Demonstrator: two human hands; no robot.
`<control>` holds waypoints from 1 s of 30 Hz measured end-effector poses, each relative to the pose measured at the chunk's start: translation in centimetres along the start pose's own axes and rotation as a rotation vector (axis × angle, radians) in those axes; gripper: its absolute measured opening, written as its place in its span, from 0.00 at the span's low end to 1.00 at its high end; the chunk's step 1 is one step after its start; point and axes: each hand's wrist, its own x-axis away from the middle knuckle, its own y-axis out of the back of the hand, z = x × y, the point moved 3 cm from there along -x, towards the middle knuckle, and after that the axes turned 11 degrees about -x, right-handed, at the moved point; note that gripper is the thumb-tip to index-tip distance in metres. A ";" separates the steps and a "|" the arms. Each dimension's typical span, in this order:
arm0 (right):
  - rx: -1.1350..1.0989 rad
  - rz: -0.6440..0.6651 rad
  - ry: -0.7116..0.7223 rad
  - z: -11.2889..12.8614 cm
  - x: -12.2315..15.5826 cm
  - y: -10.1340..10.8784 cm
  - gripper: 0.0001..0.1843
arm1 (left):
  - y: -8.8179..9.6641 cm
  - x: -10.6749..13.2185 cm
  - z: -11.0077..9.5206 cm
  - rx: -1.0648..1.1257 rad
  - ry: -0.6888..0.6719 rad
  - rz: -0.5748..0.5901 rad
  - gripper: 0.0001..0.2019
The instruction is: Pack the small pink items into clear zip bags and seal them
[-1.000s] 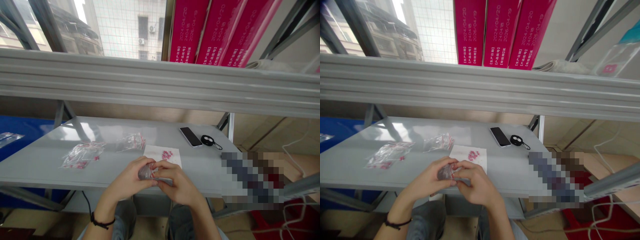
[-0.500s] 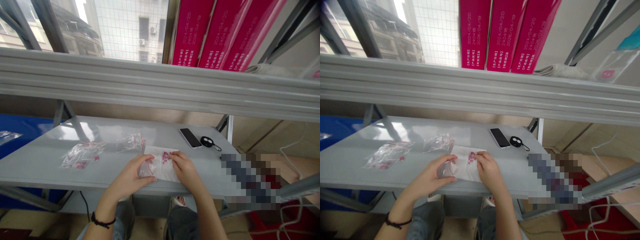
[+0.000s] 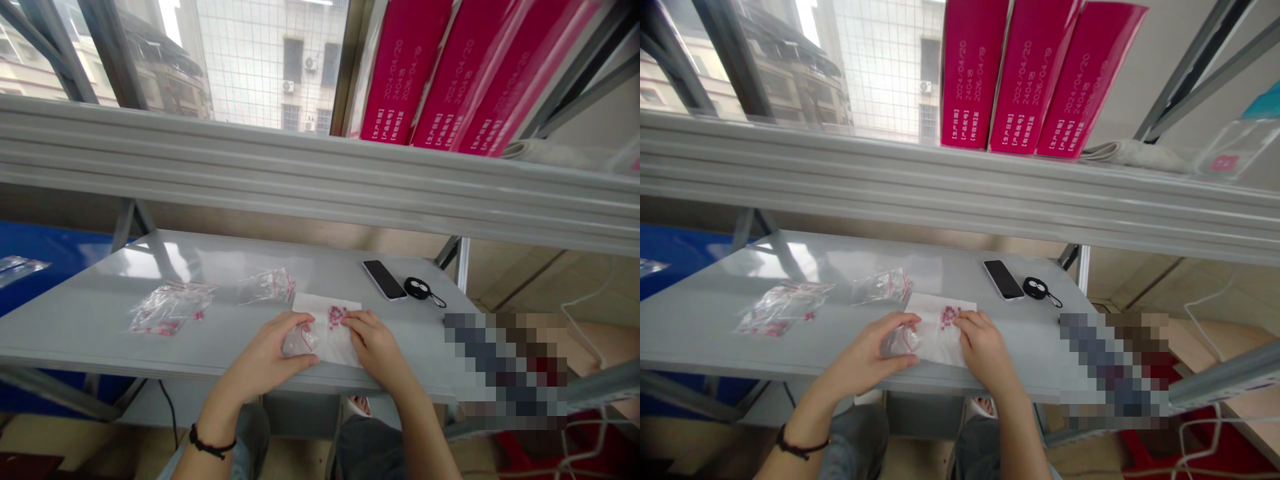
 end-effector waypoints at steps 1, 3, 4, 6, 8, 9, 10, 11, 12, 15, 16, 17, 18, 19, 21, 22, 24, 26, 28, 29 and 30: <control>-0.007 -0.014 -0.001 0.0 0.0 0.1 0.20 | 0.0 0.0 0.0 -0.002 0.000 -0.001 0.25; -0.016 -0.041 -0.006 -0.1 0.0 0.3 0.18 | 0.0 -0.1 0.1 -0.005 -0.005 -0.004 0.25; -0.021 -0.051 -0.009 -0.2 0.1 0.3 0.18 | 0.0 -0.1 0.1 -0.006 -0.010 -0.006 0.25; -0.029 -0.064 -0.013 -0.3 0.1 0.3 0.18 | -0.1 -0.1 0.1 -0.006 -0.016 -0.010 0.25; -0.033 -0.060 -0.010 -0.3 0.1 0.0 0.18 | -0.2 0.0 0.1 -0.008 -0.018 -0.008 0.25; -0.033 -0.055 -0.006 -0.3 0.1 -0.1 0.19 | -0.3 0.0 0.2 -0.010 -0.018 -0.006 0.25; -0.030 -0.046 -0.002 -0.2 0.1 -0.2 0.19 | -0.4 0.0 0.2 -0.012 -0.019 -0.003 0.24; -0.027 -0.036 0.001 -0.1 0.1 -0.2 0.19 | -0.5 0.0 0.2 -0.015 -0.021 0.000 0.24; -0.025 -0.028 0.002 -0.1 0.0 -0.3 0.18 | -0.5 0.0 0.2 -0.018 -0.022 0.000 0.24; -0.034 -0.025 -0.007 -0.1 0.0 -0.1 0.17 | -0.6 0.0 0.3 -0.029 -0.024 -0.005 0.24; -0.041 -0.033 -0.010 -0.1 0.0 -0.1 0.17 | -0.6 -0.1 0.3 -0.033 -0.023 -0.007 0.24; -0.048 -0.045 -0.013 -0.2 0.1 0.0 0.16 | -0.6 -0.1 0.3 -0.038 -0.022 -0.010 0.24; -0.053 -0.058 -0.017 -0.2 0.1 0.1 0.16 | -0.5 -0.1 0.3 -0.041 -0.023 -0.013 0.23; -0.055 -0.070 -0.020 -0.2 0.1 0.1 0.16 | -0.5 -0.1 0.3 -0.044 -0.025 -0.015 0.23; -0.054 -0.076 -0.028 -0.2 0.1 0.1 0.16 | -0.5 -0.1 0.3 -0.046 -0.029 -0.019 0.23; -0.052 -0.070 -0.031 -0.2 0.1 0.0 0.17 | -0.5 -0.1 0.3 -0.047 -0.031 -0.020 0.23; -0.041 -0.049 -0.029 -0.1 0.0 -0.3 0.16 | -0.5 -0.1 0.3 -0.051 -0.029 -0.019 0.23; -0.018 -0.029 -0.022 0.0 0.0 -0.5 0.15 | -0.5 0.0 0.4 -0.058 -0.026 -0.025 0.23; 0.001 -0.013 -0.015 0.1 -0.1 -0.6 0.14 | -0.5 0.0 0.4 -0.061 -0.029 -0.034 0.23; 0.008 -0.006 -0.015 0.2 -0.2 -0.6 0.14 | -0.5 0.0 0.5 -0.061 -0.032 -0.036 0.23; 0.012 0.000 -0.017 0.2 -0.2 -0.6 0.13 | -0.5 0.0 0.5 -0.059 -0.033 -0.037 0.23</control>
